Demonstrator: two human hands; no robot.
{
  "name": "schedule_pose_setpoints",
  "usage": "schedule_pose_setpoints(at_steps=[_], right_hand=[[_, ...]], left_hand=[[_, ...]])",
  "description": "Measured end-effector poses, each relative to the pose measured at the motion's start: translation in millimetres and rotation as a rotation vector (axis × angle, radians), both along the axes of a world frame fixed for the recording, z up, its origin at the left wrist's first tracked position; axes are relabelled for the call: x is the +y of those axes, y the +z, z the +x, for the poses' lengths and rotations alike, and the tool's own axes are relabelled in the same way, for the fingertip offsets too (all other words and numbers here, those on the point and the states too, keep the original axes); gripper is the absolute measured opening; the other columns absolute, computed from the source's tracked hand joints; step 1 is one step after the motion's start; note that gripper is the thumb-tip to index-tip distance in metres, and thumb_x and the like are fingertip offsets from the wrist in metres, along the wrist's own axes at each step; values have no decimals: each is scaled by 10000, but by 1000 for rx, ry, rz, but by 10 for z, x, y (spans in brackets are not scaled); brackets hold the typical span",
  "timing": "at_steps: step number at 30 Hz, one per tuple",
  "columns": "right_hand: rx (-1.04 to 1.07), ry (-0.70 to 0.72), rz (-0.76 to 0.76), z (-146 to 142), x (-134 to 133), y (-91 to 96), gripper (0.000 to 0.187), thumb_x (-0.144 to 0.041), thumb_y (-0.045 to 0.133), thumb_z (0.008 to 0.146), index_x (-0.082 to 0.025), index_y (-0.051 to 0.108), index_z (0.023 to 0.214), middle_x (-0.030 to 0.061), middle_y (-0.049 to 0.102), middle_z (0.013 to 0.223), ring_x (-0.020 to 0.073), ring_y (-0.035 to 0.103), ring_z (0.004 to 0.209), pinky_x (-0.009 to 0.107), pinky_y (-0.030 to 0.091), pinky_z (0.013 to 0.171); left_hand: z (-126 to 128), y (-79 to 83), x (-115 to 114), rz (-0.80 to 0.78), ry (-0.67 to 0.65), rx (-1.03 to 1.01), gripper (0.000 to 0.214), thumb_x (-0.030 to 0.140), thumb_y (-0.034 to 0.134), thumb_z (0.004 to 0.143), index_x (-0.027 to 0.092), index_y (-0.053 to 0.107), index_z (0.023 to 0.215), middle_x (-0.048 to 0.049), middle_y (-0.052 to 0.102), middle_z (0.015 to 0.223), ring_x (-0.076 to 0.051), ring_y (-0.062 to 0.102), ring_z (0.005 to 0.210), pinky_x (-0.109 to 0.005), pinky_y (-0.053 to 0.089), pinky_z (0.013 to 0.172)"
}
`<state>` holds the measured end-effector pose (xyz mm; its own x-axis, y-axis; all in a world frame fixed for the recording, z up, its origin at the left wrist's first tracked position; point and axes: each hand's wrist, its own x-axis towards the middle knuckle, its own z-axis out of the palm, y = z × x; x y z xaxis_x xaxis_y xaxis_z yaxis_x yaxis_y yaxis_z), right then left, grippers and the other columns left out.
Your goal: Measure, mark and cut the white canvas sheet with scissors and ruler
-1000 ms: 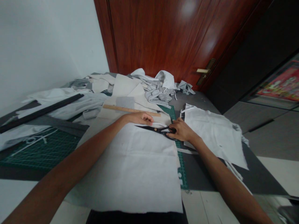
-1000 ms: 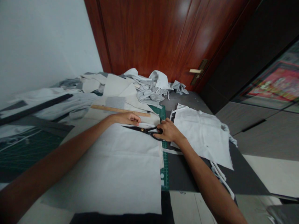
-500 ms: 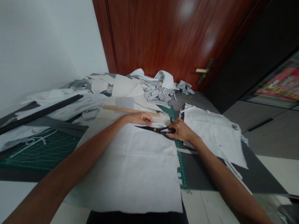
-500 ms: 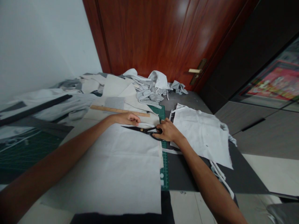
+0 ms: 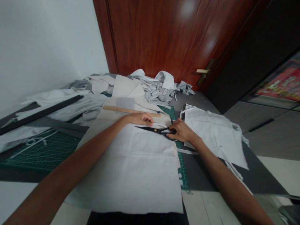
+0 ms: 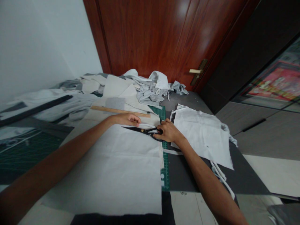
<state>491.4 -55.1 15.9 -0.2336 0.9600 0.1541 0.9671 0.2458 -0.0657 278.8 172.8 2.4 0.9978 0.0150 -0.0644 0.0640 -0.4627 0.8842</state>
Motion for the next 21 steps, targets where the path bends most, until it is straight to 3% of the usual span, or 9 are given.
schedule_pose_setpoints(at_steps=[21], right_hand=[[2,18,20,9,6,-23,400,-521,650,923,-183,636,709,45,608,690,198,552,709,360,334,821]], left_hand=[[8,-12,-3,-4,14,-6,524,622,781,764,132,723,942,8,620,791,-113,515,701,-211,365,640]])
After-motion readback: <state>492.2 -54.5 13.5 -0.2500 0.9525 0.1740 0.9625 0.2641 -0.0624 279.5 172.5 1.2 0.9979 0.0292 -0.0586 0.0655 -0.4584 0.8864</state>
